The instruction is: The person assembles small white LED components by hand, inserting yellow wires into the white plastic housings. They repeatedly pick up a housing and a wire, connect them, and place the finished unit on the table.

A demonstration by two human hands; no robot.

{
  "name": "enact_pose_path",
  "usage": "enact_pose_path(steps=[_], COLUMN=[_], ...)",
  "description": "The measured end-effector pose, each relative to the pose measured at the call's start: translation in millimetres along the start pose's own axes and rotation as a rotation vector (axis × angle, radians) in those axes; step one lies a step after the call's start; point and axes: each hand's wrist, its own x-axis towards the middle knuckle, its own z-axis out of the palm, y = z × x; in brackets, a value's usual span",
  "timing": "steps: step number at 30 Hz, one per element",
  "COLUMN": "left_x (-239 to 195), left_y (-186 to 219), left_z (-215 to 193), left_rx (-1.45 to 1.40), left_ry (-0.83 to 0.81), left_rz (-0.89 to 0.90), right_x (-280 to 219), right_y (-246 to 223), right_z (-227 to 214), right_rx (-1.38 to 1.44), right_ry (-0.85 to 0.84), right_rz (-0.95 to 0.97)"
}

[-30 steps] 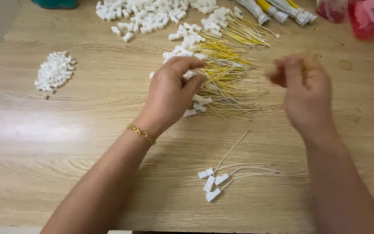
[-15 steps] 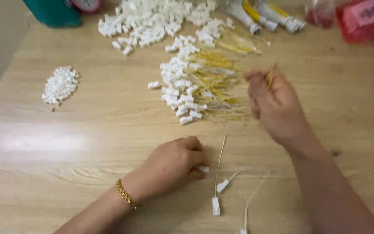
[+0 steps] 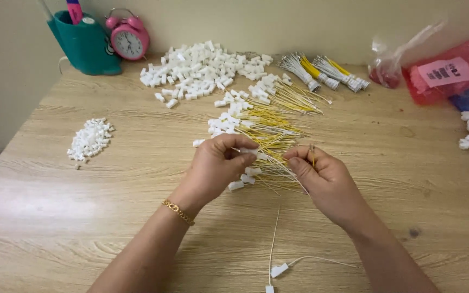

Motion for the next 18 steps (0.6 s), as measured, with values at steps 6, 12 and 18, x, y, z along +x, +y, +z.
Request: enact_pose_path(steps=[6,12,18], left_x=[-1.2,-10.0,-16.3], left_y=[-8.3,3.0,0.6], left_z=[5.0,7.6,12.1], left_rx=[0.051,-0.201,-0.412], left_ry=[-0.034,-0.056,-0.097], left_rz=[-0.065,-0.124,-0.125], right_x=[5.4,0.9,-2.4], right_y=[-15.0,-19.0,-28.0], right_z=[9.5,15.1,18.1], right_rx=[-0.038,-0.09,-0.125], right_ry=[0.007,0.042,0.066], right_rz=[-0.076,-0.092,-0.097])
